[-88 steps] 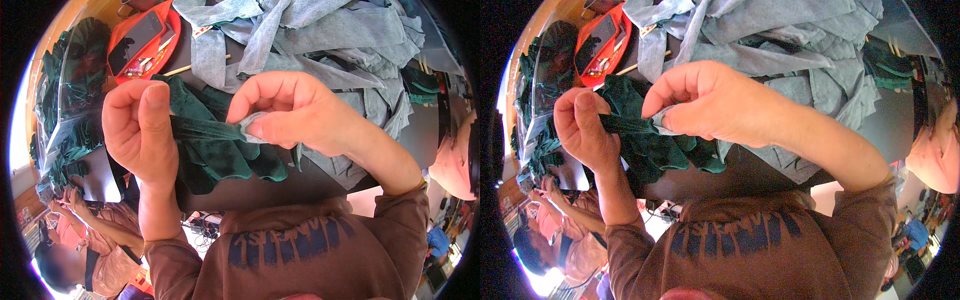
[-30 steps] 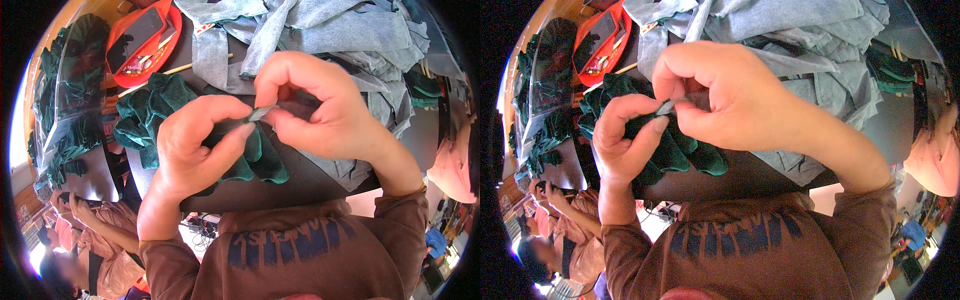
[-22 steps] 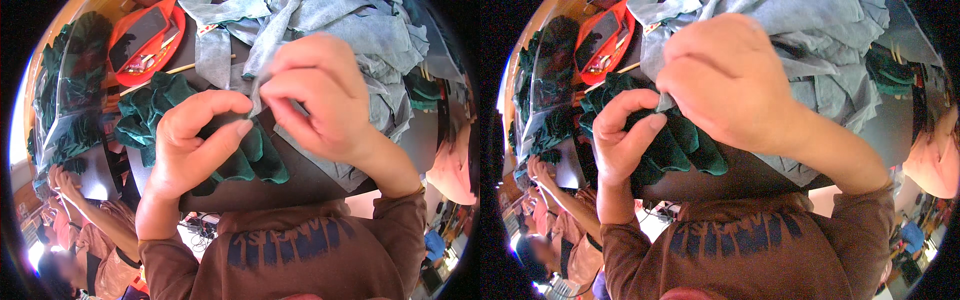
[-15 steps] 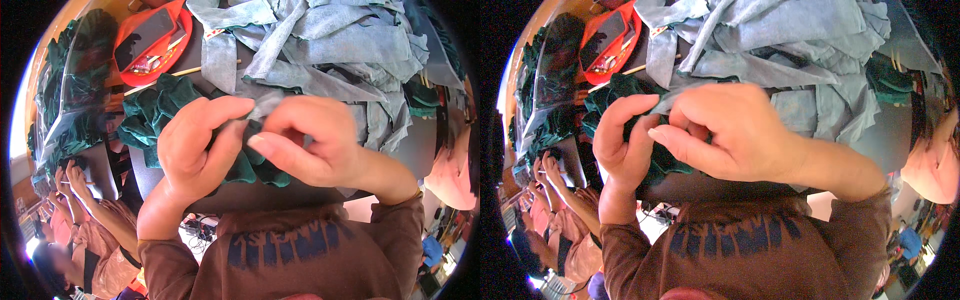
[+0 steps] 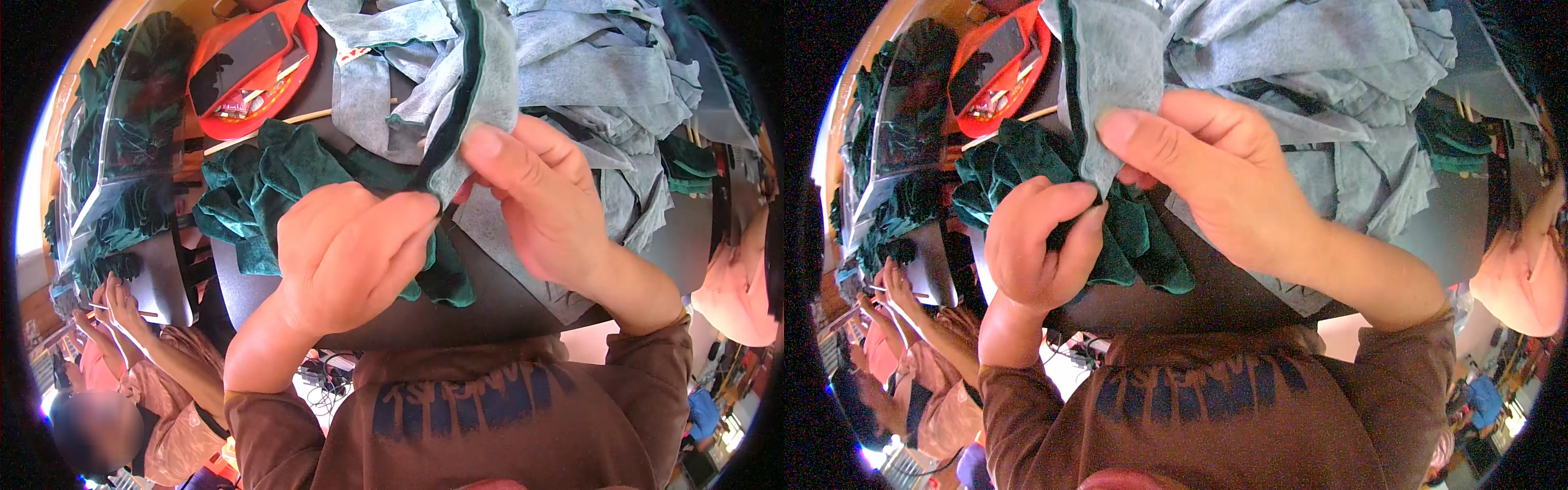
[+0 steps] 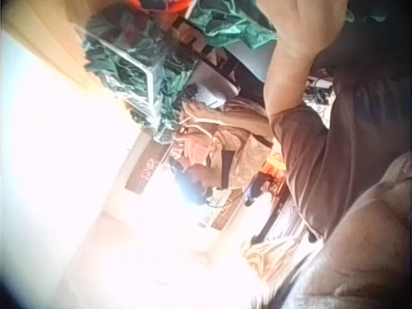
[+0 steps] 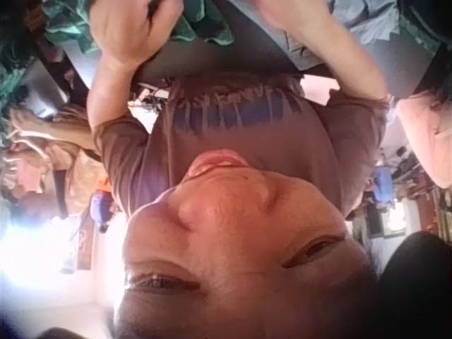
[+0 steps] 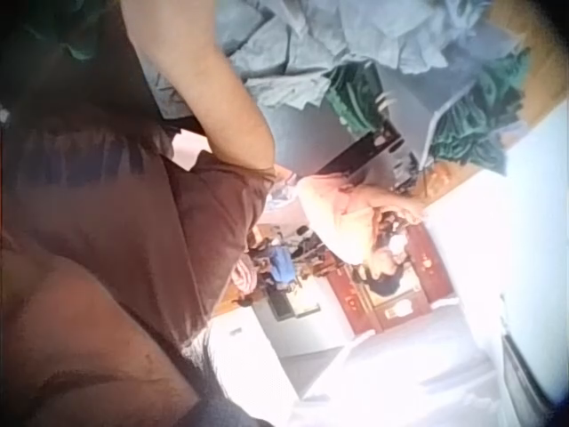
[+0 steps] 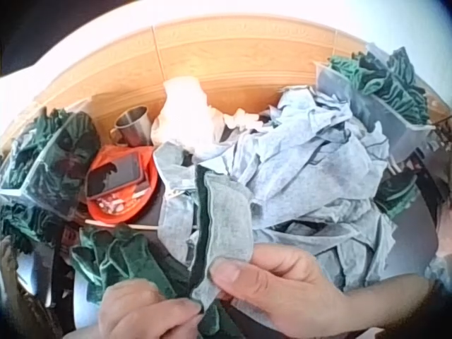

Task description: Folding and aligning green and grey fabric strips on a workshop table.

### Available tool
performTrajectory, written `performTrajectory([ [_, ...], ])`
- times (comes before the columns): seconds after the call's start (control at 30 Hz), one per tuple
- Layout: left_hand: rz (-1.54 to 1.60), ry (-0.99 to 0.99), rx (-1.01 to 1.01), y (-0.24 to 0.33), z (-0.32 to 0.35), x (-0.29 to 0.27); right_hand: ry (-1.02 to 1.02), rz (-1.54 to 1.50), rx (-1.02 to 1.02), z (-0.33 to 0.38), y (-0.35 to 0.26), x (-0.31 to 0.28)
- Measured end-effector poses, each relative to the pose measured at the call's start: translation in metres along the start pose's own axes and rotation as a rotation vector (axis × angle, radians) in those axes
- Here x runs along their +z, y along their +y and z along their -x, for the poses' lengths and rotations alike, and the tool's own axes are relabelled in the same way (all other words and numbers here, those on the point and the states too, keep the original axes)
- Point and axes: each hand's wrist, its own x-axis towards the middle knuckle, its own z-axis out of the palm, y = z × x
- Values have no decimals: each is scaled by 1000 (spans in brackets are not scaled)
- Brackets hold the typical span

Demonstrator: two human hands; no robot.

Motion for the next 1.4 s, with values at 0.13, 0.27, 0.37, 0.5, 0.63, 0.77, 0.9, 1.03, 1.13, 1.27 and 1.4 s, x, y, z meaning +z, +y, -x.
performTrajectory([
  [0.13,-40,-86,-86,2,2,4,-5,73,-202,-1,3,-2],
  [0.27,-17,-100,-131,7,2,5,16,31,-154,-1,3,-1],
  [0.37,-8,-110,-154,7,4,8,100,89,-108,-2,2,-4],
  [0.5,-86,-92,-107,6,5,9,47,28,-173,-4,0,-3],
  [0.63,-133,-144,-130,9,5,4,143,110,-214,-3,4,4],
  [0.77,-66,-232,-217,15,5,4,60,75,-240,-3,4,-3],
  [0.9,-87,-300,-252,17,5,3,100,105,-200,-4,5,-5],
  [1.03,-75,-267,-261,12,6,7,-105,54,-140,-7,3,3],
  [1.13,-38,-236,-315,11,6,10,-161,111,57,0,5,11],
  [1.27,166,-193,-354,13,6,8,-146,505,-52,0,4,5],
  [1.4,402,-336,-586,22,1,-1,-35,648,-428,-6,16,3],
])
